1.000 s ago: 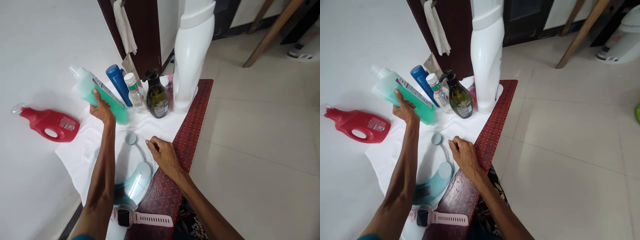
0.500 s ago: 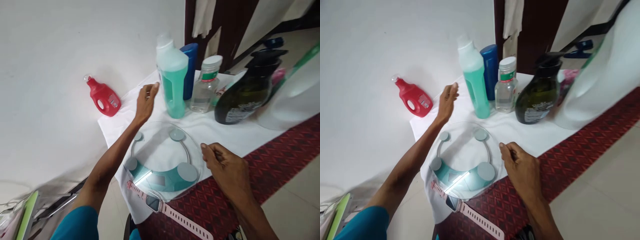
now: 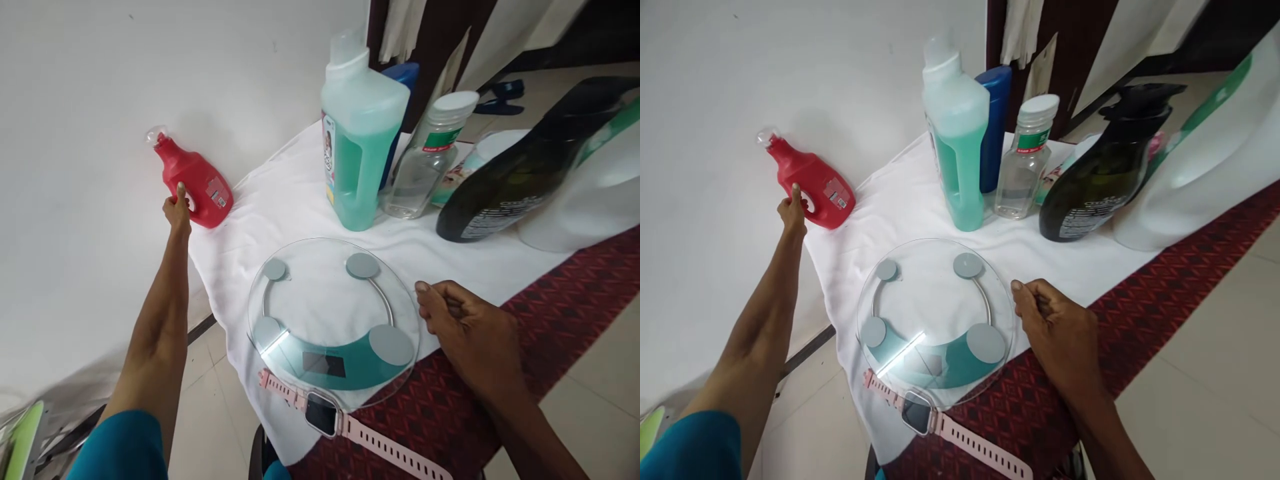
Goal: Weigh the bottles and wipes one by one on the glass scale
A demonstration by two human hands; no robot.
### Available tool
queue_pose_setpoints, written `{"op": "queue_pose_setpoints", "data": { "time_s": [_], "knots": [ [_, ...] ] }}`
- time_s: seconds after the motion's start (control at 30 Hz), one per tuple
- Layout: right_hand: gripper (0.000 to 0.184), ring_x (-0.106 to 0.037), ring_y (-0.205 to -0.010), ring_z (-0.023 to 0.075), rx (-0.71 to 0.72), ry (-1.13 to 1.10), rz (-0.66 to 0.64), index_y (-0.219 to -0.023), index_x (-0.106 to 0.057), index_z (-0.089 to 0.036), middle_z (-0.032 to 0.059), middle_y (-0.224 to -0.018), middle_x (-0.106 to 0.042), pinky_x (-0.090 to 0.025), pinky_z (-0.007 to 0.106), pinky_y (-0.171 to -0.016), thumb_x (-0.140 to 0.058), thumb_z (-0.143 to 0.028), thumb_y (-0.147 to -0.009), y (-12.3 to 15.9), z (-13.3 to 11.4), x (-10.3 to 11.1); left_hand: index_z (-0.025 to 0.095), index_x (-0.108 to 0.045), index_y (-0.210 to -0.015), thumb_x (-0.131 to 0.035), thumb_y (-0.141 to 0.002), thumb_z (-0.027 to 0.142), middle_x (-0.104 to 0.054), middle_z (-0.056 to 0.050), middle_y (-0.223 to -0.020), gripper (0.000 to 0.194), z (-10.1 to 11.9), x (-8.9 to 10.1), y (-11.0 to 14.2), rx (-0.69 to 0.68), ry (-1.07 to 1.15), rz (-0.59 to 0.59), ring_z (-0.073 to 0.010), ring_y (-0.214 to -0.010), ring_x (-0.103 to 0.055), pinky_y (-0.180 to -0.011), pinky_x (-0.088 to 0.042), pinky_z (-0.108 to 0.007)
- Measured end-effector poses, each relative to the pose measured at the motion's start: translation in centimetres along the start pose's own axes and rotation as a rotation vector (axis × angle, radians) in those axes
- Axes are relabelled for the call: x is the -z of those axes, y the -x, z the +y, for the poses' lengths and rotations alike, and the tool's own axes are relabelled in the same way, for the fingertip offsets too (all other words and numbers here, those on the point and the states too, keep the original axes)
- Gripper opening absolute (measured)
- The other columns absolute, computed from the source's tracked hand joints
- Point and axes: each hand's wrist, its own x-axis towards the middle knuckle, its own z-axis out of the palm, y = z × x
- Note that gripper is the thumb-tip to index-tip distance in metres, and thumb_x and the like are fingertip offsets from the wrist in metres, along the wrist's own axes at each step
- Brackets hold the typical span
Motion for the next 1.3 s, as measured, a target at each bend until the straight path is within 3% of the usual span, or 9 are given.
{"op": "queue_pose_setpoints", "data": {
  "time_s": [0.17,0.27,0.33,0.5,0.6,0.73,0.83,1.07,1.3],
  "knots": [
    [0.056,-0.046,-0.046,0.0148,-0.042,-0.004,0.026,-0.064,-0.056,-0.025,-0.0029,-0.051,-0.052,-0.034,0.031,-0.051,-0.061,-0.07,-0.096,0.0,-0.3,-0.2,0.023,-0.045,-0.07,-0.076,-0.092,0.062,-0.038,0.008,-0.054,0.055,-0.4,-1.3,0.1,-0.02,0.139,-0.146,-0.0098,-0.054,-0.038,-0.056,-0.035,-0.03],
    [0.052,-0.05,-0.049,0.0146,-0.034,-0.016,0.043,-0.065,-0.056,-0.025,-0.002,-0.055,-0.057,-0.037,0.031,-0.054,-0.062,-0.065,-0.097,-0.1,0.0,-0.4,0.024,-0.042,-0.071,-0.068,-0.092,0.078,-0.034,0.008,-0.053,0.064,-0.9,-1.4,2.0,-0.022,0.214,-0.105,-0.0084,-0.052,-0.032,-0.051,-0.03,-0.03],
    [0.05,-0.05,-0.049,0.0144,-0.025,-0.024,0.045,-0.064,-0.055,-0.025,-0.002,-0.056,-0.058,-0.038,0.03,-0.054,-0.062,-0.062,-0.097,-0.1,0.1,-0.4,0.025,-0.04,-0.068,-0.072,-0.083,0.086,-0.033,0.007,-0.052,0.071,-1.3,-0.7,3.4,-0.025,0.227,-0.033,-0.0079,-0.05,-0.03,-0.048,-0.029,-0.031],
    [0.047,-0.048,-0.048,0.0137,-0.013,-0.024,0.042,-0.064,-0.055,-0.025,-0.0026,-0.053,-0.056,-0.037,0.03,-0.054,-0.061,-0.056,-0.099,-0.1,0.1,-0.4,0.025,-0.037,-0.058,-0.078,-0.063,0.094,-0.032,0.004,-0.049,0.081,-1.3,4.3,8.3,-0.12,0.23,0.023,-0.0096,-0.045,-0.032,-0.044,-0.031,-0.034],
    [0.045,-0.049,-0.049,0.0137,-0.002,-0.04,0.041,-0.065,-0.054,-0.025,-0.0016,-0.056,-0.058,-0.038,0.03,-0.054,-0.061,-0.055,-0.098,-0.1,0.0,-0.5,0.025,-0.036,-0.057,-0.087,-0.057,0.085,-0.027,0.006,-0.048,0.079,0.2,8.1,12.5,-0.078,0.263,-0.001,-0.0099,-0.044,-0.029,-0.042,-0.03,-0.032],
    [0.044,-0.05,-0.05,0.0139,0.027,-0.063,0.038,-0.065,-0.052,-0.025,-0.0011,-0.058,-0.058,-0.038,0.03,-0.055,-0.061,-0.055,-0.096,0.0,0.0,-0.6,0.024,-0.039,-0.059,-0.092,-0.057,0.079,-0.026,0.007,-0.052,0.077,3.0,12.0,18.4,-0.079,0.353,-0.088,-0.0096,-0.047,-0.027,-0.044,-0.029,-0.031],
    [0.043,-0.05,-0.05,0.0145,0.035,-0.072,0.041,-0.066,-0.053,-0.025,-0.0009,-0.058,-0.058,-0.038,0.031,-0.055,-0.061,-0.054,-0.096,0.0,-0.1,-0.6,0.023,-0.034,-0.059,-0.089,-0.063,0.083,-0.023,0.006,-0.054,0.082,5.0,13.3,22.2,-0.094,0.426,-0.176,-0.0089,-0.047,-0.023,-0.046,-0.026,-0.031],
    [0.039,-0.051,-0.05,0.0147,0.049,-0.107,0.063,-0.065,-0.053,-0.025,-0.0001,-0.058,-0.059,-0.038,0.031,-0.056,-0.061,-0.05,-0.095,0.0,0.1,-0.9,0.022,-0.035,-0.057,-0.091,-0.062,0.08,-0.023,0.007,-0.052,0.081,7.9,12.7,28.8,-0.067,0.514,-0.335,-0.0076,-0.046,-0.021,-0.045,-0.026,-0.03],
    [0.039,-0.05,-0.054,0.0148,0.094,-0.137,0.066,-0.066,-0.052,-0.025,-0.0001,-0.057,-0.057,-0.036,0.029,-0.056,-0.058,-0.05,-0.095,-0.1,0.2,-0.7,0.023,-0.04,-0.06,-0.09,-0.071,0.062,-0.029,0.008,-0.053,0.064,7.5,10.6,32.8,-0.038,0.433,-0.367,-0.0076,-0.048,-0.028,-0.049,-0.034,-0.027]
  ]
}}
